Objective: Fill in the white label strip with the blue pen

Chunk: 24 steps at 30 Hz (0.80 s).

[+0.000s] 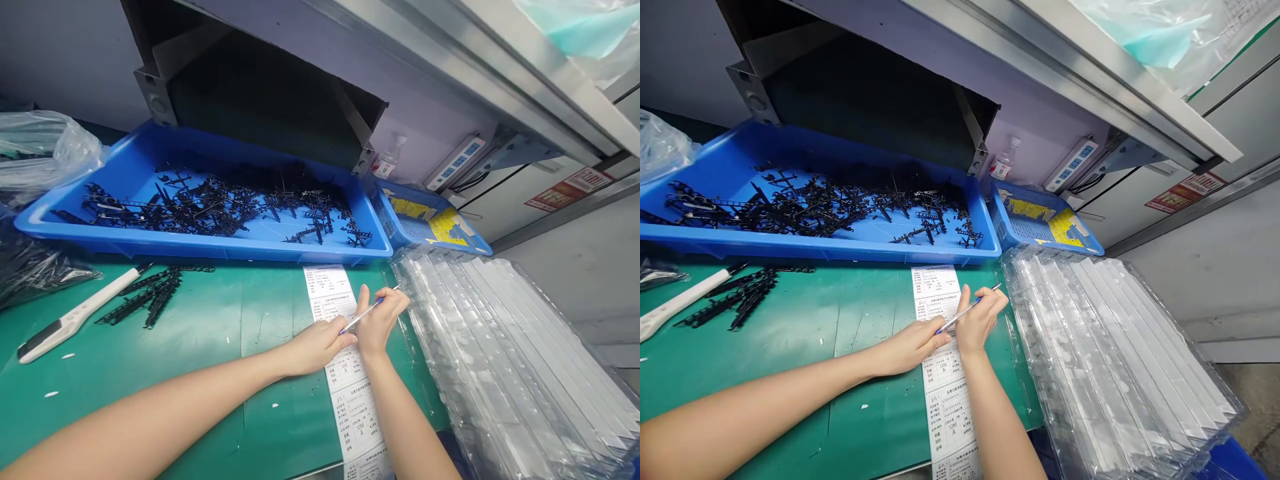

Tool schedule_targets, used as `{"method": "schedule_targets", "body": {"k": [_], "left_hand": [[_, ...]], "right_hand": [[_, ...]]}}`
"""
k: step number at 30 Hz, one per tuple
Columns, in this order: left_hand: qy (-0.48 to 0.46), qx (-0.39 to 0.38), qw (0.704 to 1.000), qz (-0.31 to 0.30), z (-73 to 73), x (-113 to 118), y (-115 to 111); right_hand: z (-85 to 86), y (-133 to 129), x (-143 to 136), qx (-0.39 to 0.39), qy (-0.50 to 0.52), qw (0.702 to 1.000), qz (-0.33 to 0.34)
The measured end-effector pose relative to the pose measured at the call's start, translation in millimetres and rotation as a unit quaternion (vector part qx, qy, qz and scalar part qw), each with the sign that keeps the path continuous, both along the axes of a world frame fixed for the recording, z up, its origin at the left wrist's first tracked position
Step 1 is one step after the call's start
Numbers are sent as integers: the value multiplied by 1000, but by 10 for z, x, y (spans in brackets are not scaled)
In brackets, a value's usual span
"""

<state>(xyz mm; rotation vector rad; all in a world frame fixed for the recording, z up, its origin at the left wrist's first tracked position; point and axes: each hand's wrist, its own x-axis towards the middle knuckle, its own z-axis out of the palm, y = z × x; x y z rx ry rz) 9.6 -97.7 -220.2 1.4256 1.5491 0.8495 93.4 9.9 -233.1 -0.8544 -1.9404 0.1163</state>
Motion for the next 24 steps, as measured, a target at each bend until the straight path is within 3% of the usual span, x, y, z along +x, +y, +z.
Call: {"method": "schedule_targets", "body": {"k": [6,11,15,20,22,24], "left_hand": [[-40,-33,996,71,-11,7,34],[-67,-36,992,101,29,-1,25],[-94,-4,989,114,-31,2,26],[-147,57,985,75,-52,-29,6],[-125,78,987,66,-48,-26,-27],[-42,109,992,44,-58,8,-69]], "right_hand": [[40,-60,-19,46,25,998,38],[71,-178,-52,12,61,992,109],[21,-215,-73,-42,60,990,122],[-6,-55,-35,-130,81,983,104],[22,42,22,-178,107,974,90],[71,117,77,-243,120,957,100]]}}
